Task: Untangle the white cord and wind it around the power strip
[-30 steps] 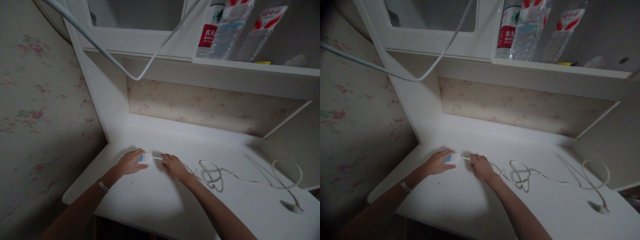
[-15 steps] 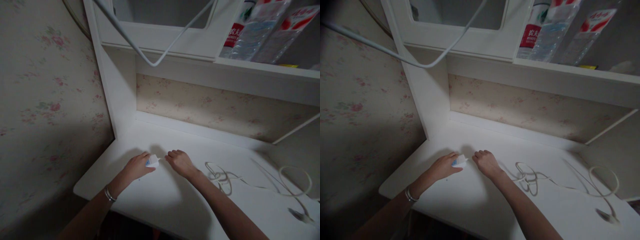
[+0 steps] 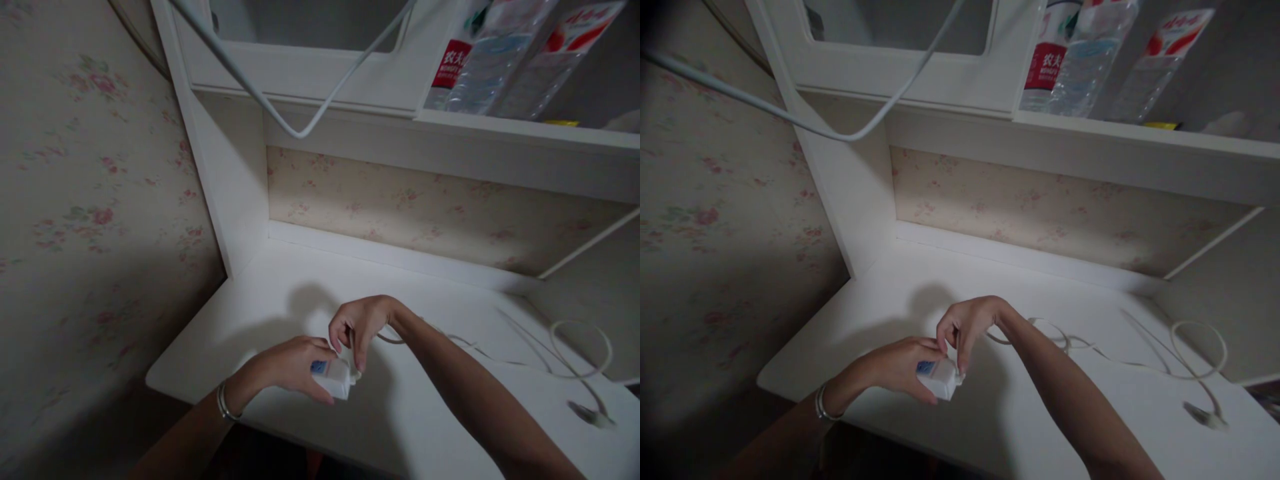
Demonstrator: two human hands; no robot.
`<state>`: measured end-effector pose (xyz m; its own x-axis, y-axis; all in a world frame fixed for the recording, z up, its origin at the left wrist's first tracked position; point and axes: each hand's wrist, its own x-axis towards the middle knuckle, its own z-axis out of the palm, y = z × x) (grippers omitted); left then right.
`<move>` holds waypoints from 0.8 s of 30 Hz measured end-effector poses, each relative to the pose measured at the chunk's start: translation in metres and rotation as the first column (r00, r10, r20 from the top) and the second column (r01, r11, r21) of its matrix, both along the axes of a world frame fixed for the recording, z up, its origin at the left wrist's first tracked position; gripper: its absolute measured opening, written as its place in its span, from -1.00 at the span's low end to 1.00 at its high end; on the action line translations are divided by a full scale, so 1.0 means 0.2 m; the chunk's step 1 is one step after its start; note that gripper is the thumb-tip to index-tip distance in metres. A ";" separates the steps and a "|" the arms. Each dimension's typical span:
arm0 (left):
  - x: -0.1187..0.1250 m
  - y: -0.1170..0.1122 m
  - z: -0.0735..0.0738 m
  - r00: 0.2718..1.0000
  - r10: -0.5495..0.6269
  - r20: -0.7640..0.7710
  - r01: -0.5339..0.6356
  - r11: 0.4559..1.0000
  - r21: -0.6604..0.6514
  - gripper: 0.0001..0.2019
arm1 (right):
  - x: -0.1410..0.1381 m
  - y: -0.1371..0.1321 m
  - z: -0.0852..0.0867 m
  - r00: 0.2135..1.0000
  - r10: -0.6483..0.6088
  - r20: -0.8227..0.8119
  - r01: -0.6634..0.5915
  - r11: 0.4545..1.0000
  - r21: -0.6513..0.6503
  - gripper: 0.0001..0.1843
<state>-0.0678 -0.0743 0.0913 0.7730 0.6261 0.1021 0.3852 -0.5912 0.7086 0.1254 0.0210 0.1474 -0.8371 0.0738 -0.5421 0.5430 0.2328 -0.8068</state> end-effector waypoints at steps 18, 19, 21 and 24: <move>0.17 -0.12 0.00 0.814 0.539 0.217 -0.480 0.834 -0.272 -0.46 | 0.09 -0.26 -0.33 0.497 -0.749 -0.439 0.757 0.621 -0.203 -0.43; 0.17 -0.12 -0.02 0.800 0.554 0.231 -0.484 0.823 -0.296 -0.42 | 0.12 -0.26 -0.32 0.563 -0.702 -0.436 0.741 0.662 -0.111 -0.44; 0.18 -0.12 -0.05 0.769 0.590 0.246 -0.494 0.793 -0.356 -0.27 | 0.16 -0.27 -0.30 0.689 -0.567 -0.450 0.677 0.725 0.123 -0.51; 0.19 -0.10 -0.07 0.756 0.595 0.272 -0.454 0.776 -0.437 0.02 | 0.17 -0.30 -0.28 0.825 -0.379 -0.418 0.556 0.675 0.485 -0.68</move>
<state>-0.0291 -0.0941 0.0779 0.2520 0.9674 0.0244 0.2258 -0.0833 0.9706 0.1600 -0.0385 0.0908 -0.7029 0.7106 -0.0301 0.4984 0.4619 -0.7337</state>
